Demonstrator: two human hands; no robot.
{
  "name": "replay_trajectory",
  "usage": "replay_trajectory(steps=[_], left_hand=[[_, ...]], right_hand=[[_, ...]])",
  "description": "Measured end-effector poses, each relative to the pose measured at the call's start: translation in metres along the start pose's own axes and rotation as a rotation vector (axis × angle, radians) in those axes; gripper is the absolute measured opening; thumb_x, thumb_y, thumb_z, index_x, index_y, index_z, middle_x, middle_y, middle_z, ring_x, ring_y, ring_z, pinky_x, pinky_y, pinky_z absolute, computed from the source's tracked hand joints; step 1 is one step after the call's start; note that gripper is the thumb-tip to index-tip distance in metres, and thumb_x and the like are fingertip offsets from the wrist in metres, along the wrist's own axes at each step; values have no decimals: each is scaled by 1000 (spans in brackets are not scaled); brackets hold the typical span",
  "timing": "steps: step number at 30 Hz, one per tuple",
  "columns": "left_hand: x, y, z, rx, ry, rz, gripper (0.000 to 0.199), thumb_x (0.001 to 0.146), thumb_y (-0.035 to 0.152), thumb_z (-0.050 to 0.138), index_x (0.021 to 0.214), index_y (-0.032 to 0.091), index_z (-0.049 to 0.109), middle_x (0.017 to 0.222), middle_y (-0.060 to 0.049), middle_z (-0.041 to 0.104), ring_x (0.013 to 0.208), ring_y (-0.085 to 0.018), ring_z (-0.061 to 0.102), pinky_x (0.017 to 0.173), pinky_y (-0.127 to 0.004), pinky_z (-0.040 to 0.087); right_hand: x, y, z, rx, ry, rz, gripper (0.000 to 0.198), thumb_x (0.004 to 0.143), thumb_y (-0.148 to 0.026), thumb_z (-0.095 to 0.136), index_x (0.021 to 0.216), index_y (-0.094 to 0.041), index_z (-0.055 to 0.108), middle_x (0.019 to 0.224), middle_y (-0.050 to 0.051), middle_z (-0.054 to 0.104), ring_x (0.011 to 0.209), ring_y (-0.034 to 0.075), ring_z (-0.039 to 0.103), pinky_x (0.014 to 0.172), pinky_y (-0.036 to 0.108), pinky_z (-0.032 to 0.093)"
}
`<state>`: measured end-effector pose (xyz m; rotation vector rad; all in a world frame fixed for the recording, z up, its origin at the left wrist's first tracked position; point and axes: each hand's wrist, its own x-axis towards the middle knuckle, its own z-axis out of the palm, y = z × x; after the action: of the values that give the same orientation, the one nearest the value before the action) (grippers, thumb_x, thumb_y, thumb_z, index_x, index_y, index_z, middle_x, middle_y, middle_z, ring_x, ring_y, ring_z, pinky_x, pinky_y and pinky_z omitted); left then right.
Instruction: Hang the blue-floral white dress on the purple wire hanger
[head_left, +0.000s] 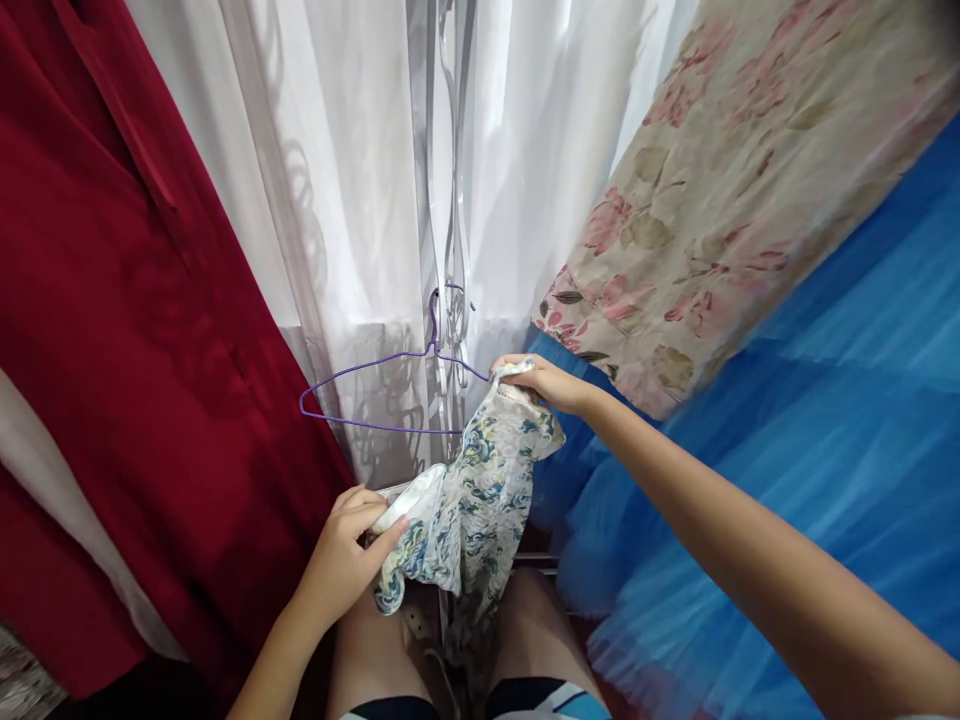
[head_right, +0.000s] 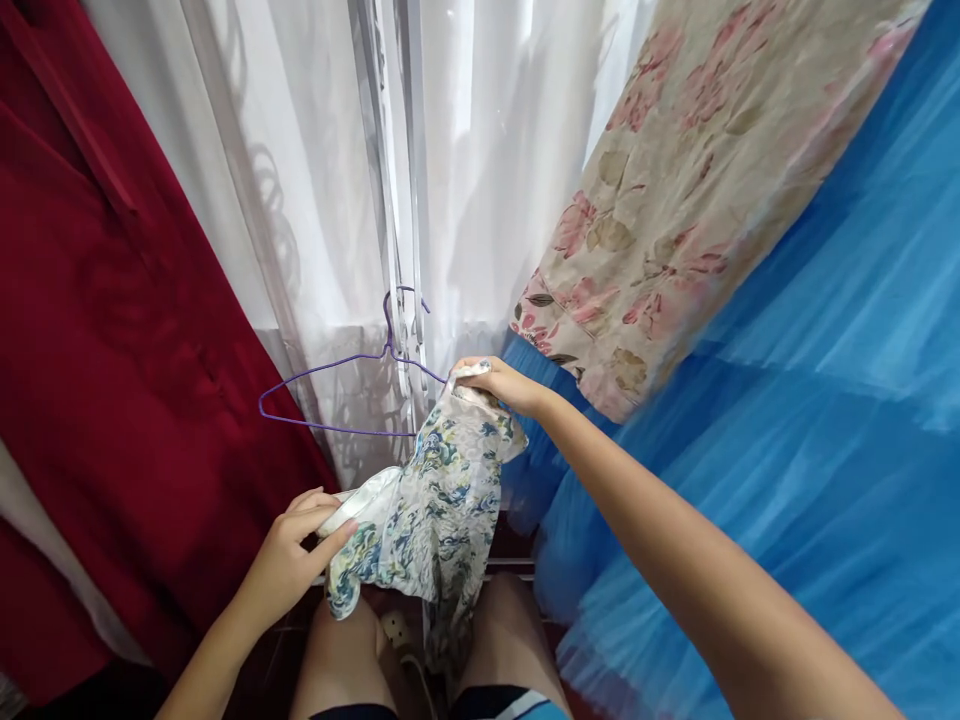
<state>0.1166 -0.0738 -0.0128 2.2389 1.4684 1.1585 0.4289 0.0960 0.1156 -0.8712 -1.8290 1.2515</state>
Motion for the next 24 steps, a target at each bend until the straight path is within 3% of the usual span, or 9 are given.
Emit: replay_trajectory(steps=[5, 7, 10, 12, 14, 17, 19, 21, 24], left_hand=[[-12, -58, 0, 66, 0, -193, 27, 88, 45, 60, 83, 22, 73, 97, -8, 70, 96, -27, 63, 94, -43, 48], [-5, -75, -4, -1, -20, -224, 29, 88, 45, 58, 94, 22, 74, 105, -8, 71, 101, -26, 64, 96, -41, 47], [21, -93, -16, -88, 3, -231, 36, 86, 44, 59, 111, 21, 71, 125, -9, 66, 120, -28, 57, 107, -42, 39], [44, -99, -26, -116, 29, -226, 37, 85, 42, 59, 112, 19, 70, 126, -9, 66, 120, -28, 57, 107, -41, 39], [66, -102, -34, -125, 68, -234, 33, 84, 40, 57, 104, 18, 70, 112, -7, 71, 106, -25, 63, 98, -37, 45], [95, -103, -38, -120, 140, -279, 27, 84, 39, 53, 91, 18, 69, 80, -2, 70, 77, -21, 65, 77, -32, 50], [109, -101, -38, -109, 211, -303, 26, 85, 37, 49, 88, 18, 68, 71, -1, 67, 70, -20, 62, 71, -31, 48], [117, -97, -39, -90, 289, -309, 25, 86, 33, 45, 86, 19, 66, 71, -2, 66, 72, -21, 62, 73, -31, 47], [125, -85, -48, -70, 428, -271, 29, 90, 28, 37, 96, 20, 63, 94, -6, 70, 92, -23, 63, 85, -33, 45]], right_hand=[[-13, -5, 5, 87, -73, 72, 36, 68, -27, 76, 102, -14, 74, 84, 3, 73, 70, 15, 63, 61, 23, 44], [-17, -11, 6, 84, -75, 88, 30, 67, -25, 76, 95, -14, 76, 88, 6, 75, 78, 18, 65, 67, 25, 46], [-22, -23, 9, 24, -117, 91, 17, 71, -26, 73, 81, -13, 74, 76, 4, 71, 68, 17, 62, 61, 25, 43], [-25, -29, 12, -14, -130, 89, 14, 73, -27, 71, 73, -13, 71, 66, 1, 66, 59, 14, 56, 55, 24, 39], [-27, -33, 15, -30, -117, 95, 14, 73, -28, 71, 69, -14, 69, 62, 0, 62, 56, 13, 52, 52, 24, 37], [-27, -34, 19, -39, -96, 95, 13, 73, -28, 71, 73, -16, 71, 68, 1, 66, 61, 15, 57, 56, 24, 42], [-26, -34, 21, -35, -106, 97, 14, 73, -28, 70, 80, -16, 74, 75, 3, 69, 69, 18, 62, 62, 25, 45], [-25, -35, 21, -20, -120, 115, 17, 72, -29, 71, 83, -16, 75, 76, 3, 71, 72, 20, 65, 65, 26, 48], [-24, -37, 18, 5, -132, 158, 18, 72, -29, 73, 83, -15, 75, 73, 3, 73, 70, 20, 67, 64, 27, 50]])
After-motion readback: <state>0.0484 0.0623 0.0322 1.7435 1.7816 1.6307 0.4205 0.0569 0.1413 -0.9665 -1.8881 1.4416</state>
